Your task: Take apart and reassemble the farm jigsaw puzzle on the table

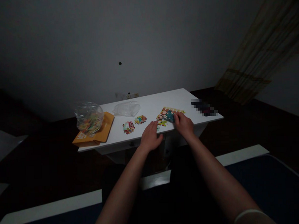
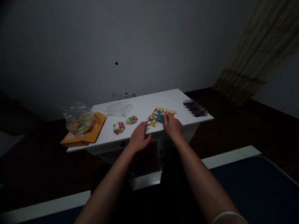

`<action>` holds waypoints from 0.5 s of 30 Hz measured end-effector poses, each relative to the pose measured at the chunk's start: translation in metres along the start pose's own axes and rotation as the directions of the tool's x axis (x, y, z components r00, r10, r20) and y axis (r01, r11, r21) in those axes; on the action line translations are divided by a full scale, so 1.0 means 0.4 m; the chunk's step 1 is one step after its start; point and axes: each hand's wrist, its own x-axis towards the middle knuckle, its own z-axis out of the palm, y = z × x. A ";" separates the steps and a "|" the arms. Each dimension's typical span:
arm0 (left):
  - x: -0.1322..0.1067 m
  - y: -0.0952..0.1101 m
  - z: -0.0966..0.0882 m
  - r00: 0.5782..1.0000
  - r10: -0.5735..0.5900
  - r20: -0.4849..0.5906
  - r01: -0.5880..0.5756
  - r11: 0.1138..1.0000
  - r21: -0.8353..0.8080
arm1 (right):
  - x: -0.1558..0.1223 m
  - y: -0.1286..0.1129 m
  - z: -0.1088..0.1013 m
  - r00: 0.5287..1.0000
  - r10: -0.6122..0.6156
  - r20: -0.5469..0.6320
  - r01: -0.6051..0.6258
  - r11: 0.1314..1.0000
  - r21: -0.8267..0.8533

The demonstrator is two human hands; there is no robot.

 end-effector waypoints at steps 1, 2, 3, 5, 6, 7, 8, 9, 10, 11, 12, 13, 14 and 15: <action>0.001 -0.001 -0.001 1.000 -0.010 -0.008 0.010 1.000 -0.022 | -0.005 -0.003 0.003 1.000 0.000 -0.016 0.000 1.000 0.026; 0.003 -0.002 -0.002 1.000 -0.017 -0.021 0.016 0.999 -0.048 | -0.010 -0.007 0.007 1.000 -0.002 -0.030 0.003 0.998 0.057; 0.006 -0.003 -0.003 0.999 -0.024 -0.041 0.021 0.997 -0.081 | -0.013 -0.012 0.011 0.999 -0.005 -0.044 0.009 0.995 0.095; 0.013 -0.008 -0.005 0.994 -0.046 -0.095 0.031 0.987 -0.159 | -0.018 -0.023 0.021 0.998 -0.015 -0.063 0.027 0.982 0.185; 0.017 -0.012 -0.006 0.990 -0.062 -0.124 0.037 0.980 -0.197 | -0.019 -0.030 0.025 0.998 -0.018 -0.067 0.033 0.973 0.230; 0.020 -0.015 -0.007 0.986 -0.078 -0.147 0.043 0.973 -0.227 | -0.020 -0.036 0.030 0.998 -0.017 -0.066 0.035 0.962 0.272; 0.023 -0.018 -0.007 0.982 -0.092 -0.165 0.049 0.968 -0.246 | -0.021 -0.044 0.034 0.998 -0.015 -0.062 0.034 0.951 0.308; 0.025 -0.022 -0.008 0.979 -0.101 -0.175 0.054 0.966 -0.254 | -0.023 -0.051 0.038 0.998 -0.014 -0.058 0.033 0.942 0.335; 0.026 -0.025 -0.008 0.978 -0.105 -0.179 0.058 0.966 -0.252 | -0.025 -0.057 0.042 0.998 -0.018 -0.055 0.036 0.935 0.353; 0.025 -0.029 -0.008 0.977 -0.109 -0.184 0.062 0.968 -0.244 | -0.029 -0.064 0.045 0.998 -0.032 -0.053 0.049 0.932 0.360; 0.023 -0.033 -0.008 0.975 -0.113 -0.193 0.066 0.970 -0.234 | -0.034 -0.069 0.048 0.997 -0.062 -0.049 0.075 0.931 0.358; 0.019 -0.037 -0.009 0.971 -0.114 -0.209 0.066 0.973 -0.223 | -0.040 -0.074 0.051 0.993 -0.110 -0.039 0.117 0.929 0.351; 0.015 -0.042 -0.011 0.967 -0.108 -0.232 0.059 0.976 -0.209 | -0.047 -0.077 0.054 0.984 -0.176 -0.023 0.173 0.923 0.344; 0.010 -0.046 -0.013 0.962 -0.093 -0.257 0.043 0.980 -0.193 | -0.055 -0.080 0.057 0.968 -0.252 -0.001 0.237 0.910 0.340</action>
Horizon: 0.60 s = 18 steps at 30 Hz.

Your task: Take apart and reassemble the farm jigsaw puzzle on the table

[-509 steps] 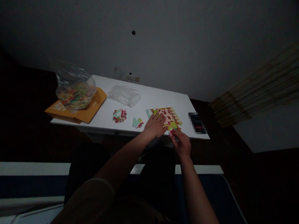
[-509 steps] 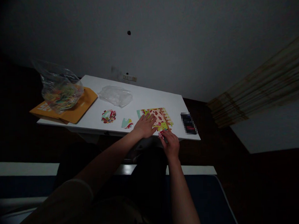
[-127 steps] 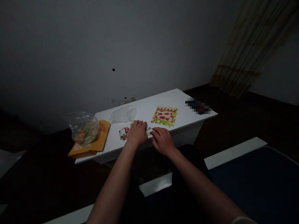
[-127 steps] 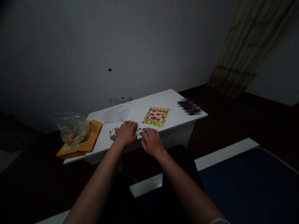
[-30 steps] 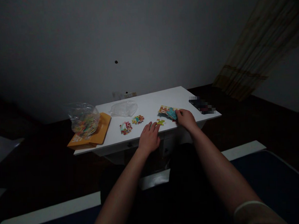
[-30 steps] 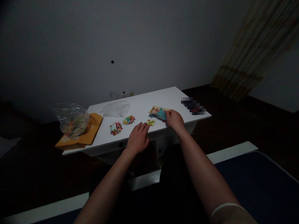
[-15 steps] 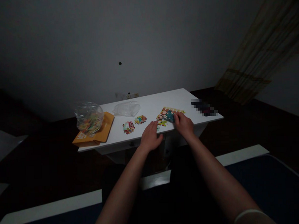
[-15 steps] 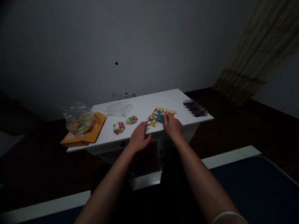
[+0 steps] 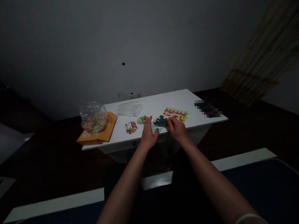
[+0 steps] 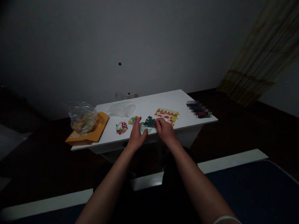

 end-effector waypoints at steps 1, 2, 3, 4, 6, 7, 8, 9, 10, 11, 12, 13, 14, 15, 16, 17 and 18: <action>-0.003 -0.004 -0.005 1.000 0.023 -0.015 -0.023 1.000 0.015 | -0.007 -0.003 0.004 0.997 -0.062 0.051 0.062 0.998 0.002; -0.006 -0.009 -0.010 0.999 0.045 -0.014 -0.045 0.999 0.030 | -0.014 -0.005 0.007 0.989 -0.110 0.097 0.110 0.994 0.008; -0.008 -0.012 -0.015 0.998 0.057 0.007 -0.057 0.997 0.042 | -0.020 -0.006 0.011 0.981 -0.140 0.131 0.139 0.990 0.014; -0.009 -0.015 -0.020 0.998 0.055 0.039 -0.057 0.997 0.050 | -0.025 -0.007 0.013 0.977 -0.148 0.151 0.146 0.989 0.020; -0.011 -0.017 -0.028 0.995 0.024 0.098 -0.030 0.998 0.053 | -0.030 -0.008 0.017 0.981 -0.116 0.154 0.112 0.993 0.034; -0.012 -0.017 -0.031 0.993 0.012 0.118 -0.018 0.999 0.049 | -0.029 -0.008 0.018 0.986 -0.089 0.141 0.084 0.995 0.047; -0.013 -0.016 -0.033 0.992 0.007 0.126 -0.013 0.999 0.046 | -0.027 -0.008 0.019 0.990 -0.062 0.124 0.055 0.996 0.064; -0.015 -0.014 -0.035 0.992 0.009 0.126 -0.015 0.999 0.047 | -0.024 -0.008 0.019 0.994 -0.033 0.100 0.025 0.996 0.081; -0.018 -0.011 -0.037 0.992 0.018 0.123 -0.025 0.998 0.052 | -0.020 -0.008 0.019 0.998 -0.003 0.070 -0.004 0.995 0.095; -0.021 -0.009 -0.038 0.992 0.034 0.123 -0.041 0.997 0.060 | -0.016 -0.007 0.018 0.999 0.026 0.036 -0.030 0.994 0.101; -0.024 -0.007 -0.038 0.991 0.052 0.125 -0.061 0.996 0.067 | -0.014 -0.006 0.016 0.999 0.047 0.003 -0.047 0.994 0.095; -0.028 -0.005 -0.038 0.990 0.071 0.125 -0.081 0.994 0.073 | -0.012 -0.004 0.014 0.998 0.050 -0.022 -0.048 0.996 0.076; -0.031 -0.004 -0.037 0.989 0.086 0.124 -0.095 0.993 0.073 | -0.011 -0.002 0.012 0.999 0.028 -0.031 -0.027 0.999 0.044; -0.033 -0.004 -0.036 0.989 0.090 0.114 -0.099 0.992 0.072 | -0.011 0.001 0.009 1.000 -0.022 -0.020 0.022 1.000 0.002; -0.034 -0.005 -0.034 0.993 0.083 0.086 -0.090 0.993 0.071 | -0.012 0.004 0.008 0.995 -0.096 0.012 0.096 0.994 -0.042; -0.034 -0.006 -0.033 0.997 0.070 0.041 -0.073 0.995 0.071 | -0.014 0.007 0.007 0.981 -0.183 0.057 0.187 0.979 -0.079; -0.034 -0.008 -0.031 0.998 0.061 -0.011 -0.060 0.996 0.070 | -0.017 0.010 0.007 0.956 -0.273 0.109 0.284 0.953 -0.100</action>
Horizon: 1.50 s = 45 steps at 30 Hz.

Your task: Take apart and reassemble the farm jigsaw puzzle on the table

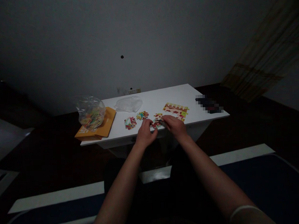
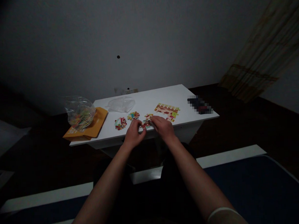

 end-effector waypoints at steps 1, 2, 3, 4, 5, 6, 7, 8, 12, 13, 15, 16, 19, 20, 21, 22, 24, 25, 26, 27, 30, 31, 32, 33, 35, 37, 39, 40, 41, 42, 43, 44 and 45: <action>0.001 -0.003 0.001 0.999 0.000 -0.042 0.000 1.000 -0.002 | -0.004 0.002 0.002 0.995 -0.095 0.040 0.096 0.995 -0.016; 0.003 -0.006 0.002 0.998 0.016 -0.059 -0.017 1.000 -0.006 | -0.007 0.003 0.005 0.981 -0.177 0.075 0.179 0.984 -0.017; 0.004 -0.010 0.002 0.998 0.045 -0.048 -0.046 0.999 -0.011 | -0.011 0.003 0.008 0.965 -0.242 0.101 0.244 0.970 -0.007; 0.005 -0.014 0.003 0.997 0.078 -0.012 -0.078 0.997 -0.017 | -0.016 0.004 0.012 0.950 -0.287 0.120 0.288 0.958 0.012; 0.005 -0.017 0.003 0.994 0.104 0.032 -0.103 0.994 -0.020 | -0.021 0.005 0.014 0.940 -0.314 0.135 0.312 0.949 0.036; 0.005 -0.019 0.004 0.991 0.116 0.068 -0.115 0.993 -0.017 | -0.027 0.006 0.016 0.935 -0.325 0.143 0.319 0.946 0.062; 0.004 -0.021 0.005 0.990 0.115 0.088 -0.115 0.993 -0.009 | -0.032 0.009 0.016 0.934 -0.325 0.147 0.315 0.945 0.090; 0.002 -0.022 0.006 0.990 0.107 0.088 -0.107 0.994 0.003 | -0.038 0.012 0.014 0.936 -0.320 0.147 0.304 0.945 0.121; -0.004 -0.018 0.010 0.994 0.094 0.060 -0.096 0.995 0.025 | -0.043 0.027 0.001 0.965 -0.252 0.069 0.231 0.947 0.224; -0.004 -0.017 0.011 0.994 0.095 0.056 -0.096 0.995 0.023 | -0.038 0.028 0.000 0.975 -0.220 0.028 0.208 0.950 0.234; -0.003 -0.015 0.012 0.994 0.092 0.056 -0.093 0.996 0.005 | -0.024 0.022 0.006 0.985 -0.169 -0.039 0.173 0.957 0.233; -0.001 -0.015 0.012 0.994 0.089 0.057 -0.088 0.996 -0.012 | -0.016 0.016 0.014 0.987 -0.154 -0.048 0.161 0.961 0.224; 0.005 -0.019 0.013 0.999 0.044 0.009 -0.043 0.997 -0.061 | 0.001 -0.015 0.050 0.990 -0.140 0.023 0.133 0.974 0.185; 0.007 -0.021 0.013 1.000 0.021 -0.018 -0.023 0.997 -0.074 | 0.002 -0.025 0.062 0.989 -0.134 0.060 0.122 0.977 0.176; 0.008 -0.024 0.012 0.999 0.003 -0.039 -0.006 0.997 -0.083 | 0.001 -0.035 0.072 0.987 -0.129 0.098 0.112 0.979 0.170; 0.008 -0.026 0.012 0.999 -0.006 -0.047 0.002 0.996 -0.088 | -0.002 -0.042 0.078 0.983 -0.126 0.133 0.103 0.981 0.167; 0.008 -0.028 0.009 1.000 0.010 -0.022 -0.012 0.997 -0.083 | -0.007 -0.046 0.079 0.978 -0.117 0.175 0.086 0.981 0.173; 0.008 -0.027 0.007 1.000 0.027 -0.002 -0.027 0.997 -0.073 | -0.007 -0.043 0.074 0.979 -0.110 0.174 0.078 0.980 0.181; 0.007 -0.025 0.005 0.999 0.043 0.014 -0.042 0.997 -0.061 | -0.005 -0.037 0.067 0.983 -0.098 0.157 0.068 0.980 0.186; 0.006 -0.021 0.004 0.998 0.057 0.029 -0.056 0.997 -0.048 | -0.001 -0.030 0.060 0.988 -0.083 0.129 0.058 0.981 0.184; 0.004 -0.008 0.002 0.995 0.071 0.071 -0.071 0.997 0.005 | 0.023 -0.010 0.038 0.994 -0.042 0.100 0.033 0.995 0.092; 0.004 -0.003 0.003 0.994 0.066 0.084 -0.068 0.997 0.024 | 0.032 -0.008 0.032 0.990 -0.036 0.140 0.030 0.999 0.041; 0.003 0.000 0.003 0.994 0.057 0.091 -0.061 0.997 0.040 | 0.038 -0.008 0.027 0.980 -0.029 0.198 0.032 0.999 -0.010; 0.004 0.003 0.004 0.995 0.047 0.093 -0.052 0.997 0.051 | 0.043 -0.010 0.022 0.966 -0.019 0.259 0.034 0.998 -0.055; 0.004 0.006 0.005 0.996 0.030 0.090 -0.034 0.998 0.053 | 0.042 -0.018 0.012 0.942 0.007 0.334 0.037 0.992 -0.123; 0.004 0.005 0.005 0.996 0.015 0.084 -0.019 0.999 0.047 | 0.026 -0.024 0.000 0.944 0.015 0.330 0.038 0.987 -0.155; 0.005 0.004 0.005 0.997 0.007 0.082 -0.010 0.999 0.047 | -0.004 -0.022 -0.014 0.956 0.001 0.294 0.050 0.985 -0.164; 0.005 0.004 0.005 0.997 0.003 0.082 -0.007 0.999 0.048 | -0.023 -0.016 -0.021 0.961 -0.011 0.275 0.058 0.985 -0.163; 0.005 0.004 0.005 0.997 0.000 0.081 -0.004 0.999 0.050 | -0.044 -0.008 -0.028 0.967 -0.024 0.255 0.067 0.985 -0.160; 0.006 0.003 0.005 0.997 -0.002 0.080 -0.003 0.999 0.052 | -0.065 0.002 -0.034 0.971 -0.039 0.234 0.076 0.986 -0.151; 0.007 0.003 0.004 0.997 -0.001 0.081 -0.003 0.999 0.053 | -0.085 0.013 -0.040 0.976 -0.055 0.212 0.086 0.987 -0.137; 0.007 0.003 0.004 0.997 0.001 0.081 -0.005 0.999 0.054 | -0.104 0.025 -0.045 0.979 -0.071 0.189 0.094 0.989 -0.117; 0.008 0.002 0.003 0.997 0.004 0.082 -0.008 0.998 0.055 | -0.120 0.037 -0.050 0.983 -0.085 0.164 0.101 0.991 -0.093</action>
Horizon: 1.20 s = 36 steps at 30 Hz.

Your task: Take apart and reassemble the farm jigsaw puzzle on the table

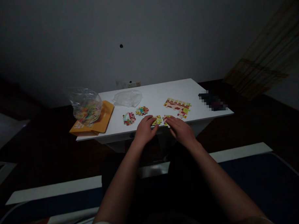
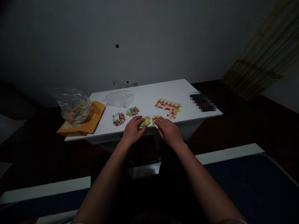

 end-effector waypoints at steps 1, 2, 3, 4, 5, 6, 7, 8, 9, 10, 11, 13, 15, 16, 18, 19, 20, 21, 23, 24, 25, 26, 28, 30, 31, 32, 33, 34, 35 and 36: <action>0.001 -0.001 0.000 1.000 0.004 0.000 -0.004 1.000 0.000 | -0.014 0.010 -0.001 1.000 -0.009 -0.029 0.010 1.000 0.024; 0.002 -0.002 -0.001 1.000 0.009 0.000 -0.009 1.000 -0.002 | -0.023 0.018 -0.002 0.998 -0.015 -0.059 0.018 0.999 0.048; 0.002 -0.003 -0.001 1.000 0.012 0.000 -0.012 1.000 -0.006 | -0.028 0.023 -0.003 0.996 -0.015 -0.086 0.021 0.997 0.069; 0.002 -0.005 -0.001 1.000 0.016 -0.001 -0.016 1.000 -0.010 | -0.027 0.027 -0.005 0.994 -0.006 -0.111 0.016 0.996 0.089; 0.003 -0.007 0.000 1.000 0.018 -0.002 -0.018 1.000 -0.014 | -0.022 0.028 -0.006 0.990 0.013 -0.137 0.002 0.994 0.106; 0.002 -0.008 0.001 1.000 0.022 -0.001 -0.022 1.000 -0.017 | -0.012 0.026 -0.006 0.985 0.043 -0.165 -0.023 0.992 0.123; 0.002 -0.009 0.003 1.000 0.023 -0.001 -0.023 1.000 -0.020 | 0.001 0.021 -0.006 0.978 0.081 -0.194 -0.054 0.989 0.139; 0.002 -0.010 0.004 1.000 0.019 -0.002 -0.019 1.000 -0.022 | 0.018 0.014 -0.003 0.968 0.117 -0.224 -0.083 0.984 0.155; 0.001 -0.011 0.006 1.000 0.009 -0.004 -0.009 1.000 -0.025 | 0.035 0.004 0.001 0.958 0.142 -0.250 -0.100 0.980 0.174; 0.001 -0.011 0.007 1.000 -0.006 -0.009 0.006 1.000 -0.030 | 0.054 -0.007 0.007 0.952 0.150 -0.266 -0.100 0.976 0.193; 0.000 -0.011 0.008 1.000 -0.022 -0.014 0.022 0.999 -0.037 | 0.070 -0.019 0.014 0.954 0.140 -0.265 -0.084 0.974 0.210; -0.001 -0.010 0.008 0.999 -0.035 -0.020 0.034 0.998 -0.055 | 0.096 -0.044 0.032 0.972 0.080 -0.222 -0.029 0.974 0.226; -0.001 -0.009 0.005 1.000 -0.015 -0.007 0.014 0.998 -0.064 | 0.106 -0.064 0.049 0.989 0.012 -0.150 0.020 0.977 0.213; -0.002 -0.008 0.004 1.000 -0.004 0.005 0.004 0.998 -0.060 | 0.104 -0.070 0.056 0.992 -0.012 -0.126 0.037 0.979 0.200; -0.002 -0.008 0.001 1.000 0.001 0.028 0.000 0.999 -0.044 | 0.089 -0.072 0.064 0.992 -0.044 -0.121 0.064 0.983 0.173; -0.002 -0.009 0.000 0.999 -0.001 0.035 0.002 0.999 -0.036 | 0.078 -0.069 0.065 0.990 -0.058 -0.131 0.079 0.983 0.163; -0.002 -0.010 0.000 0.999 -0.001 0.039 0.002 1.000 -0.031 | 0.064 -0.064 0.063 0.987 -0.073 -0.141 0.095 0.983 0.154; -0.002 -0.010 0.000 0.999 0.001 0.039 0.000 1.000 -0.028 | 0.048 -0.059 0.060 0.985 -0.090 -0.146 0.112 0.983 0.148; -0.002 -0.011 0.002 0.999 0.007 0.035 -0.006 1.000 -0.029 | 0.018 -0.049 0.050 0.983 -0.118 -0.142 0.138 0.980 0.145; -0.002 -0.011 0.003 0.999 0.007 0.031 -0.006 1.000 -0.029 | 0.006 -0.047 0.044 0.982 -0.123 -0.146 0.144 0.978 0.149; -0.002 -0.010 0.004 1.000 0.004 0.027 -0.004 1.000 -0.029 | -0.001 -0.047 0.038 0.980 -0.116 -0.163 0.141 0.978 0.153; -0.002 -0.008 0.004 1.000 0.003 0.022 -0.002 1.000 -0.029 | -0.001 -0.050 0.030 0.977 -0.096 -0.191 0.127 0.979 0.160; -0.002 -0.003 0.005 1.000 0.005 0.007 -0.004 0.999 -0.035 | 0.028 -0.060 0.015 0.965 -0.036 -0.259 0.084 0.981 0.176; -0.002 0.004 0.003 1.000 0.016 0.001 -0.016 0.999 -0.047 | 0.102 -0.073 0.002 0.962 0.007 -0.275 0.048 0.980 0.193; -0.001 0.008 0.002 1.000 0.022 0.003 -0.021 0.998 -0.055 | 0.152 -0.079 -0.003 0.973 0.002 -0.230 0.045 0.979 0.199; 0.000 0.011 0.000 1.000 0.024 0.006 -0.024 0.998 -0.061 | 0.208 -0.084 -0.006 0.988 -0.022 -0.156 0.053 0.979 0.196; 0.001 0.015 -0.002 1.000 0.023 0.009 -0.022 0.998 -0.064 | 0.265 -0.089 -0.007 0.997 -0.045 -0.061 0.055 0.982 0.178; 0.002 0.018 -0.004 1.000 0.019 0.009 -0.018 0.998 -0.065 | 0.321 -0.094 -0.004 0.997 -0.059 0.042 0.052 0.988 0.146; 0.003 0.020 -0.005 1.000 0.013 0.005 -0.013 0.998 -0.066 | 0.372 -0.098 0.001 0.990 -0.068 0.127 0.054 0.992 0.113; 0.003 0.021 -0.007 1.000 0.007 -0.001 -0.007 0.998 -0.065 | 0.415 -0.103 0.009 0.982 -0.080 0.174 0.066 0.994 0.085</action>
